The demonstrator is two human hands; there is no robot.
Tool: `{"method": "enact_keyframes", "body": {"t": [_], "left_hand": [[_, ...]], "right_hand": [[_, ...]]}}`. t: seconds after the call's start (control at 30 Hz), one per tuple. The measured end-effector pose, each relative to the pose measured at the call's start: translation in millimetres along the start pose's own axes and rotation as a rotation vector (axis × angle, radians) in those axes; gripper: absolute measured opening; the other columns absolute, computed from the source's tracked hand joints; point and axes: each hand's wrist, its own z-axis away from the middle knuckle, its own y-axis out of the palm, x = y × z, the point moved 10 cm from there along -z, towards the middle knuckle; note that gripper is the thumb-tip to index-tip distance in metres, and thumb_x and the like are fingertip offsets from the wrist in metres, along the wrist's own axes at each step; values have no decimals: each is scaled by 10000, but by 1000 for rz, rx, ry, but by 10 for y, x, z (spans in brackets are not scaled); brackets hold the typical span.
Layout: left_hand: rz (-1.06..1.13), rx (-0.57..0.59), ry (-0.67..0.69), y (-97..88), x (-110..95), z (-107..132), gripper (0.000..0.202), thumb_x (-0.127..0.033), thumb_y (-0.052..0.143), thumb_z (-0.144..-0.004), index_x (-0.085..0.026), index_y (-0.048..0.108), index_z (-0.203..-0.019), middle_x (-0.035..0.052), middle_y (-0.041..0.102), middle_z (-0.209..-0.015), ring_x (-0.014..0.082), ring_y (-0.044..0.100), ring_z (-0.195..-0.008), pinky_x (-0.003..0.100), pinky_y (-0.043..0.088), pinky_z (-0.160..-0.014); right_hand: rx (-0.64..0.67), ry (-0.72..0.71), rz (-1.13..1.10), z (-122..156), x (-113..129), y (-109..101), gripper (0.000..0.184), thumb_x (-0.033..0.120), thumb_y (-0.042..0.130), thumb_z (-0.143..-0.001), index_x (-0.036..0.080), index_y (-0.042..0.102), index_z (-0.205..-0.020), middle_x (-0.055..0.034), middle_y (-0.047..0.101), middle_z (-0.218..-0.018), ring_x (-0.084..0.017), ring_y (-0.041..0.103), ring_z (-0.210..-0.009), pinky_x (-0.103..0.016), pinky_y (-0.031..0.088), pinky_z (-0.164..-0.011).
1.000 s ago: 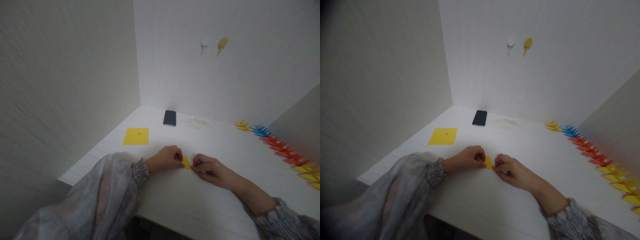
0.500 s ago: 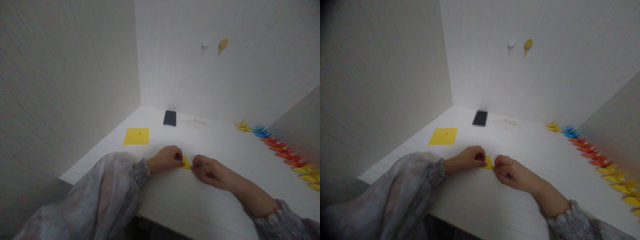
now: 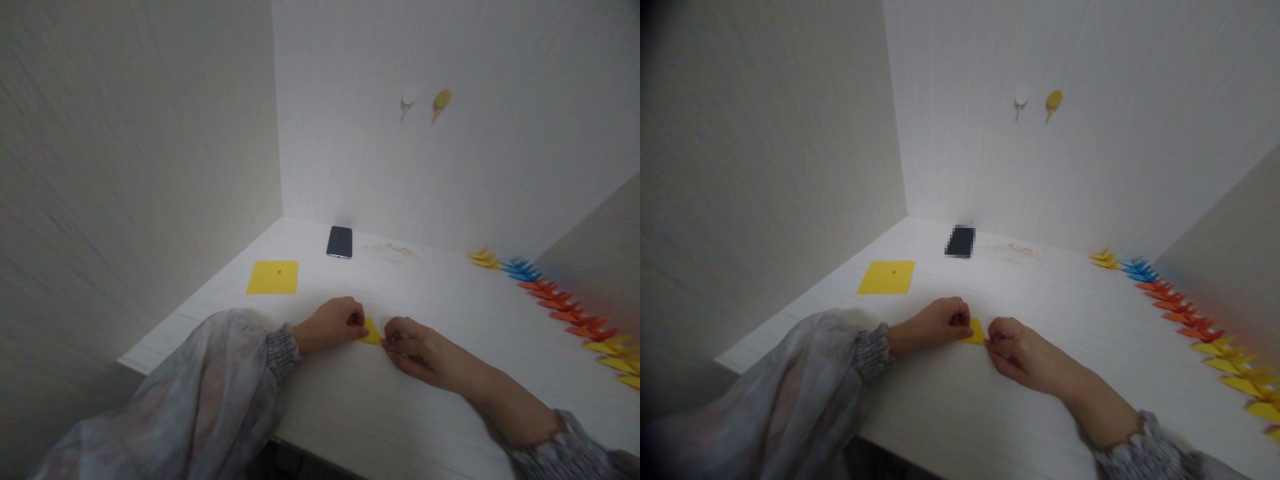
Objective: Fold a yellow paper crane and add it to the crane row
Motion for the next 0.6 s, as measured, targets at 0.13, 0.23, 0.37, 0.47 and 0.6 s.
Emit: {"method": "enact_keyframes", "body": {"t": [0.13,0.23,0.37,0.47,0.6], "left_hand": [[-31,-12,1,-21,-18,15,226,-379,559,-664,-164,562,-734,-4,538,-699,104,462,-611,221,335,-548],[-52,-22,3,-38,-27,20,300,-454,580,-628,-169,558,-721,-6,533,-708,106,460,-618,222,324,-540],[-77,-22,-21,-30,9,7,338,-490,592,-599,-172,560,-709,-6,529,-715,109,460,-620,221,313,-525],[-89,-29,-20,-30,9,1,319,-475,598,-600,-175,561,-702,-5,536,-718,111,461,-625,221,309,-526],[-93,-28,-26,-43,-9,11,307,-469,594,-608,-179,559,-702,-9,540,-711,110,466,-624,220,304,-524]], "right_hand": [[-12,2,-8,-13,3,-7,203,190,411,-824,146,608,-803,-82,502,-879,-141,493,-799,-262,420,-723],[-13,3,-14,-23,15,-12,209,199,408,-828,149,610,-805,-81,503,-875,-141,496,-783,-265,424,-713],[-10,5,-20,-30,32,-22,218,200,401,-832,151,611,-807,-80,504,-870,-140,498,-773,-269,428,-712],[-12,2,-22,-33,42,-29,223,202,396,-834,150,611,-805,-84,504,-877,-144,500,-779,-273,430,-712],[-16,10,-30,-37,31,-34,219,199,400,-832,149,611,-801,-81,505,-870,-143,506,-773,-268,430,-700]]}}
